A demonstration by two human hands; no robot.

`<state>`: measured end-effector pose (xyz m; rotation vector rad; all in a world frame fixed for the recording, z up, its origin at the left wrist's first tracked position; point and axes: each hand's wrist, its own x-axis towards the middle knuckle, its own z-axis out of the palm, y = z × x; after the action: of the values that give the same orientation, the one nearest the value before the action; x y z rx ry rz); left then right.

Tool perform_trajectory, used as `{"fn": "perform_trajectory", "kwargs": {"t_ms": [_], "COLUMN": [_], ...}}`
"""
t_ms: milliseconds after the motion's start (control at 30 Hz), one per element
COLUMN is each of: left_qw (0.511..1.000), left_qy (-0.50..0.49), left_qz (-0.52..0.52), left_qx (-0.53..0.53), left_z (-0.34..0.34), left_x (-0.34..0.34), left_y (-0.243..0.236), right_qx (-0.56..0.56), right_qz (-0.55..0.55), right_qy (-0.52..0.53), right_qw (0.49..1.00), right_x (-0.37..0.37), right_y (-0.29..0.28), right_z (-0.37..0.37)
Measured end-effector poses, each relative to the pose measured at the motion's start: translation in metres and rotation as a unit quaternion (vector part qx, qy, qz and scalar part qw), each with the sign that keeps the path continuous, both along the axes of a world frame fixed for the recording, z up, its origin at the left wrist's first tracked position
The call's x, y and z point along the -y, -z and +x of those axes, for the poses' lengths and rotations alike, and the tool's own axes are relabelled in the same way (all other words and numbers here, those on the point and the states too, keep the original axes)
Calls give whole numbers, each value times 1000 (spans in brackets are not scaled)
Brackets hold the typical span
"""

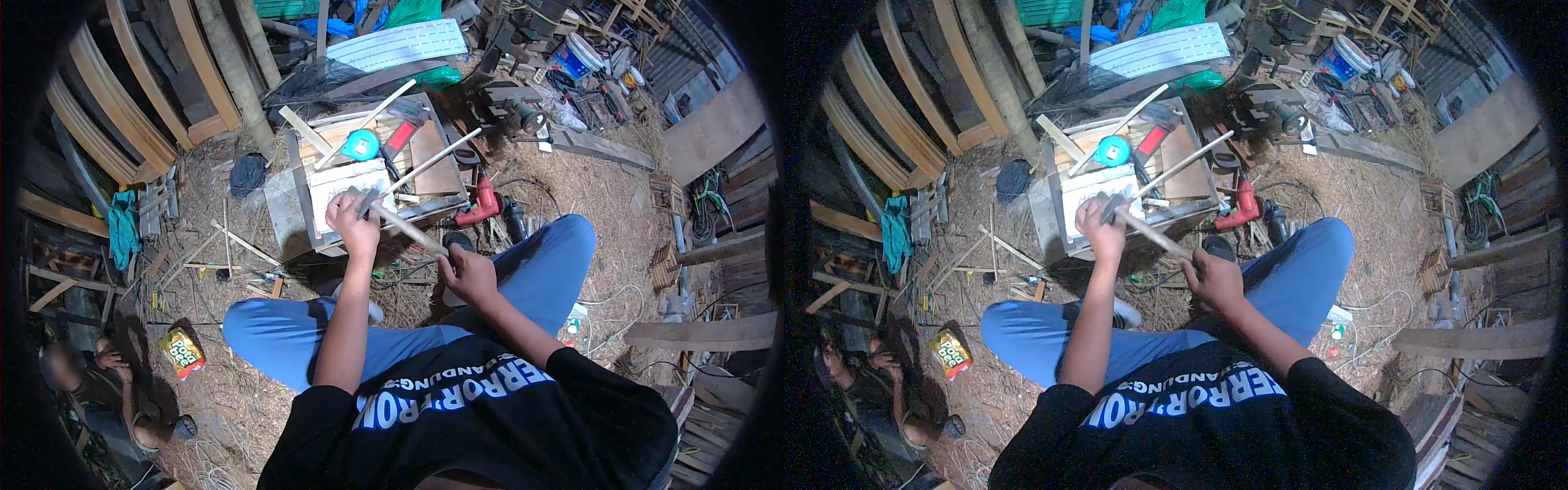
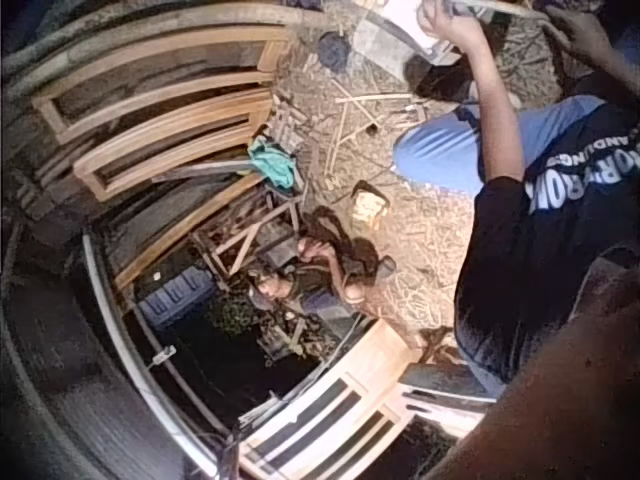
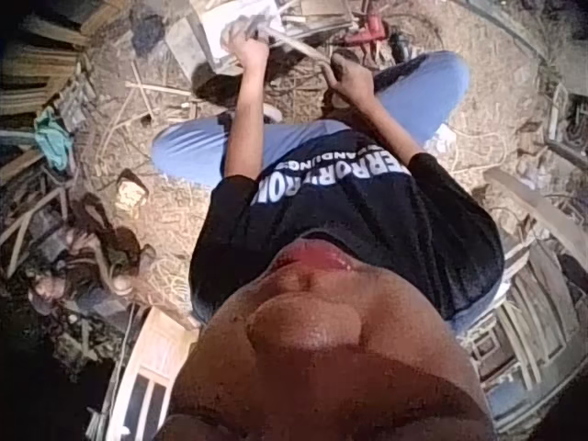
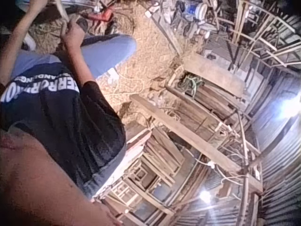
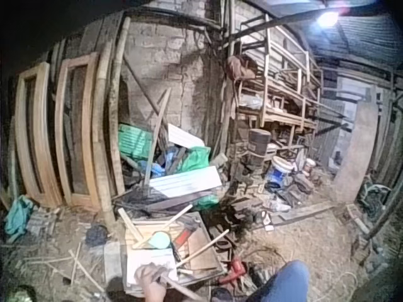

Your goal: The person applies glue to wooden strips, joins them together to form a frame, and cuts a wooden strip using a handsaw.

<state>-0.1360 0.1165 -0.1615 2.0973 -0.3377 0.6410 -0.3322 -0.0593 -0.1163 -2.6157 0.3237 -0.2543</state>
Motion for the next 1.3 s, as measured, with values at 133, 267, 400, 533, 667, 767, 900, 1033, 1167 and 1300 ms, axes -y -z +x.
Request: {"fn": "perform_trajectory", "kwargs": {"t_ms": [133,267,400,533,667,767,900,1033,1167,1300], "left_qw": [1000,1000,1000,999,1000,998,1000,1000,1000,999], "left_qy": [3,-2,-1,-4,2,0,1,4,-3,9], "left_qz": [21,6,17,40,1,52,20,22,9,40], "left_qx": [-12,10,11,-9,14,-18,-8,8,15,-17], "left_z": [1,-1,0,0,0,1,0,1,4,2], "left_x": [-1,-1,1,-1,-2,-2,-1,1,-7,0], "left_y": [0,3,-3,-1,0,-1,-1,-1,8,0], "right_qx": [-14,18,13,-17,7,-23,-14,14,-12,0], "right_qz": [30,18,5,24,-4,11,-3,16,21,-8], "right_qy": [73,8,8,48,-19,34,11,18,11,19], "right_qw": [997,1000,1000,998,1000,999,1000,1000,1000,1000], "right_x": [10,0,2,6,3,7,3,3,1,6], "right_y": [6,2,1,6,4,8,6,6,6,9], "right_z": [2,-4,2,4,-1,4,1,3,4,4]}}
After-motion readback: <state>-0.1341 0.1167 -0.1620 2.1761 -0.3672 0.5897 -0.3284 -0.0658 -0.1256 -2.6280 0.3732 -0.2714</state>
